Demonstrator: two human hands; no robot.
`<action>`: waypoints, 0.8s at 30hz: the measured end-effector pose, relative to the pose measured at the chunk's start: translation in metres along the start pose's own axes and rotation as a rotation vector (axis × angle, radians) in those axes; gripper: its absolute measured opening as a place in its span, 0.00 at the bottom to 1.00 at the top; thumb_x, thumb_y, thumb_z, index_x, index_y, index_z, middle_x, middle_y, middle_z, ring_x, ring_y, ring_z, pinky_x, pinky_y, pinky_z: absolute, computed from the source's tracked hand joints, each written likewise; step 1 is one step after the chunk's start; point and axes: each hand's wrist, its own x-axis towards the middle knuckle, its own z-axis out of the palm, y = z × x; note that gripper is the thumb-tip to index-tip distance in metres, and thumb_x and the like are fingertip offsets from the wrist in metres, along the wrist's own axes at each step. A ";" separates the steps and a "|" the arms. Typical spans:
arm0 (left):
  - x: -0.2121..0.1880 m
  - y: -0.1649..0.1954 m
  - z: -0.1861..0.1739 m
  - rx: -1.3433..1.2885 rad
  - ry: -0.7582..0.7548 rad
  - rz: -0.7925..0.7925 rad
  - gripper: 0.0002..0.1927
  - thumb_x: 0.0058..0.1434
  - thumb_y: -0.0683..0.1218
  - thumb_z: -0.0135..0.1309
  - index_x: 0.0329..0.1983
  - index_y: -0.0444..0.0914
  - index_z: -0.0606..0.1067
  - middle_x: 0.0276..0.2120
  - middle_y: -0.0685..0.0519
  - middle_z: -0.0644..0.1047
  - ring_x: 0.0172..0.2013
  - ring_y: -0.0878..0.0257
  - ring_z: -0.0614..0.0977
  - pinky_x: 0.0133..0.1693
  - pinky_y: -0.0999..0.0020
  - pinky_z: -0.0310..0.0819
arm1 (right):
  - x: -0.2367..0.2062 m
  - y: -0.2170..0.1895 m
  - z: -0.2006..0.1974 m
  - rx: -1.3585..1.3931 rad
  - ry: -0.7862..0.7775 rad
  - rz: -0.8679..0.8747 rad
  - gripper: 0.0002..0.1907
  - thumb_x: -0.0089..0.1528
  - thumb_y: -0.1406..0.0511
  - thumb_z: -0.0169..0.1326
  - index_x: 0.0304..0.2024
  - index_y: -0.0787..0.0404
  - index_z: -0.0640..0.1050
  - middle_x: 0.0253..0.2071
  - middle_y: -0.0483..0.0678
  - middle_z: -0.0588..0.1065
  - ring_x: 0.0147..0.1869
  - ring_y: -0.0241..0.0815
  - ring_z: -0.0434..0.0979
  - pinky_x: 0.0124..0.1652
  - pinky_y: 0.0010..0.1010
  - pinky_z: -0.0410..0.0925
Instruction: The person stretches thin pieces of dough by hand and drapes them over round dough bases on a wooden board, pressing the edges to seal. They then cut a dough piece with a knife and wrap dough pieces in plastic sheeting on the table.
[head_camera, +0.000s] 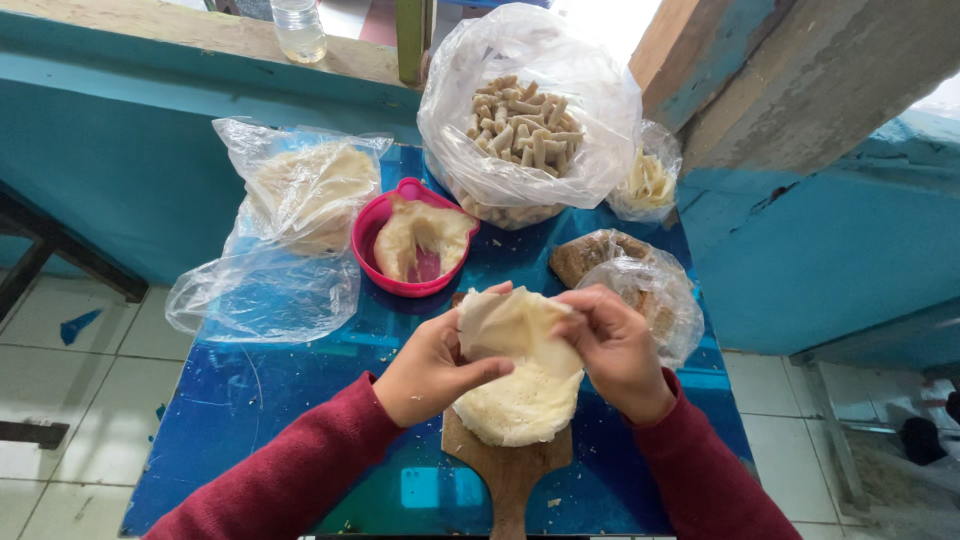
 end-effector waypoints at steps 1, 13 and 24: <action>0.000 -0.001 0.002 0.002 0.022 -0.010 0.38 0.62 0.35 0.58 0.74 0.38 0.59 0.57 0.54 0.76 0.53 0.71 0.77 0.55 0.71 0.74 | 0.000 -0.005 0.002 -0.034 -0.065 0.069 0.14 0.63 0.70 0.61 0.51 0.63 0.79 0.44 0.44 0.76 0.43 0.31 0.74 0.42 0.23 0.70; -0.008 0.012 0.005 0.519 0.207 0.153 0.18 0.55 0.31 0.57 0.47 0.38 0.83 0.39 0.49 0.87 0.41 0.72 0.86 0.44 0.75 0.81 | 0.008 -0.027 -0.031 -0.551 0.127 -0.180 0.17 0.57 0.81 0.50 0.41 0.61 0.82 0.40 0.47 0.73 0.42 0.41 0.76 0.41 0.30 0.70; -0.024 0.016 0.027 0.765 0.181 0.399 0.25 0.43 0.28 0.55 0.45 0.38 0.82 0.45 0.44 0.78 0.43 0.54 0.83 0.46 0.68 0.78 | -0.002 -0.032 -0.012 0.016 -0.066 -0.077 0.12 0.65 0.75 0.54 0.51 0.64 0.77 0.55 0.49 0.74 0.57 0.39 0.75 0.55 0.29 0.71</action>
